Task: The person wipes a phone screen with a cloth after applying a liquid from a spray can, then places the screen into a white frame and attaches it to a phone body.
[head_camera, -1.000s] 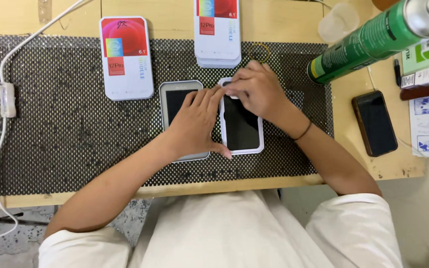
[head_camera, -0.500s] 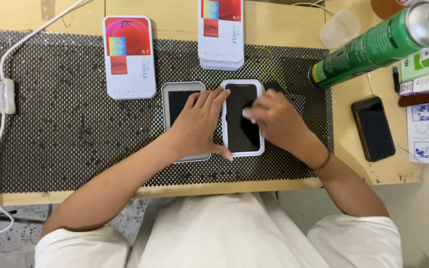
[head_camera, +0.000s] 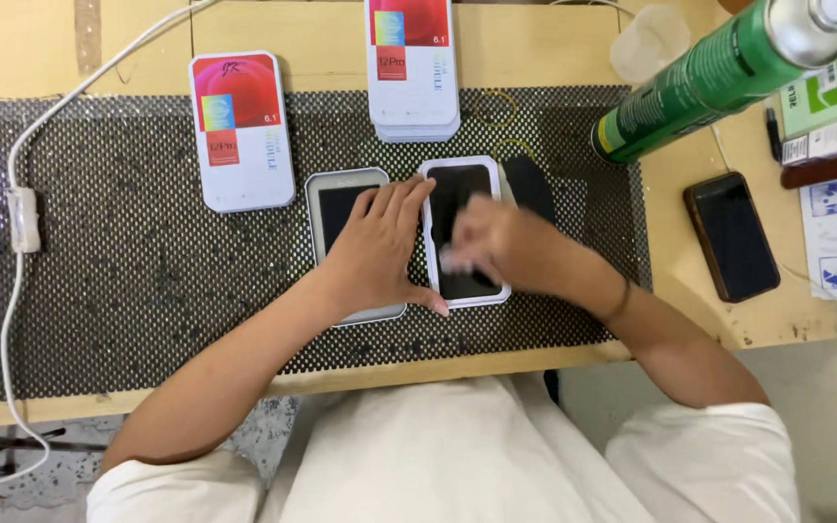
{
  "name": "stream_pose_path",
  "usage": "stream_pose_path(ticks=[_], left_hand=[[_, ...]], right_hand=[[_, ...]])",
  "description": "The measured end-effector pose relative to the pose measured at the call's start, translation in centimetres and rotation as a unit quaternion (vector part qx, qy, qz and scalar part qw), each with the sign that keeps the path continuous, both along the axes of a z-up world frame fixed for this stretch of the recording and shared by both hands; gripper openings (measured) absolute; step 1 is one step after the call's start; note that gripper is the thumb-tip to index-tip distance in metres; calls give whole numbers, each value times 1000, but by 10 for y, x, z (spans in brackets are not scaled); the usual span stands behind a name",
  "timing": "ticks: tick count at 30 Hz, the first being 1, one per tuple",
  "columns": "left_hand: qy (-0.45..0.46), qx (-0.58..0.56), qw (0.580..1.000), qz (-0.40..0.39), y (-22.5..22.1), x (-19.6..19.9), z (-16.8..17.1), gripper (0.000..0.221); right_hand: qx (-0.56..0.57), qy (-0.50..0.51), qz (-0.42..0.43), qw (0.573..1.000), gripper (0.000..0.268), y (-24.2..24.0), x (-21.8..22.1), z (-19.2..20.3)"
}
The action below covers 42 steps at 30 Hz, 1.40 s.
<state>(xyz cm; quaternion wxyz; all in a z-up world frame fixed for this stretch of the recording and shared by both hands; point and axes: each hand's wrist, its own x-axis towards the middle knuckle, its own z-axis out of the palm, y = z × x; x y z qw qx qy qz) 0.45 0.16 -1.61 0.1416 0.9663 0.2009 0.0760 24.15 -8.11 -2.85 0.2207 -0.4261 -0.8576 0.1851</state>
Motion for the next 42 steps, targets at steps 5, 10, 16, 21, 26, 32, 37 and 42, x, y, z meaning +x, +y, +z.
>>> stream_pose_path(ticks=[5,10,16,21,26,32,37,42], left_hand=[[8,11,1000,0,-1,-1,3,154],[3,9,1000,5,-2,1,4,156],[-2,3,1000,2,1,0,8,156],[8,19,1000,0,0,-1,9,155],[16,20,1000,-6,2,-3,15,156],[15,-39,999,-31,20,-5,17,137],[3,24,1000,2,41,-16,23,94],[76,158,977,122,55,-27,7,71]], right_hand=[[-35,-19,41,998,10,-15,8,34],[65,-11,-64,996,15,12,14,-6],[-16,-13,72,997,22,-9,-2,20],[24,-80,19,996,12,4,12,29],[-16,-46,60,997,10,-4,-9,22],[-75,-62,32,995,8,13,26,63],[-7,31,-100,994,8,18,54,56],[-7,9,-169,985,5,0,86,51]])
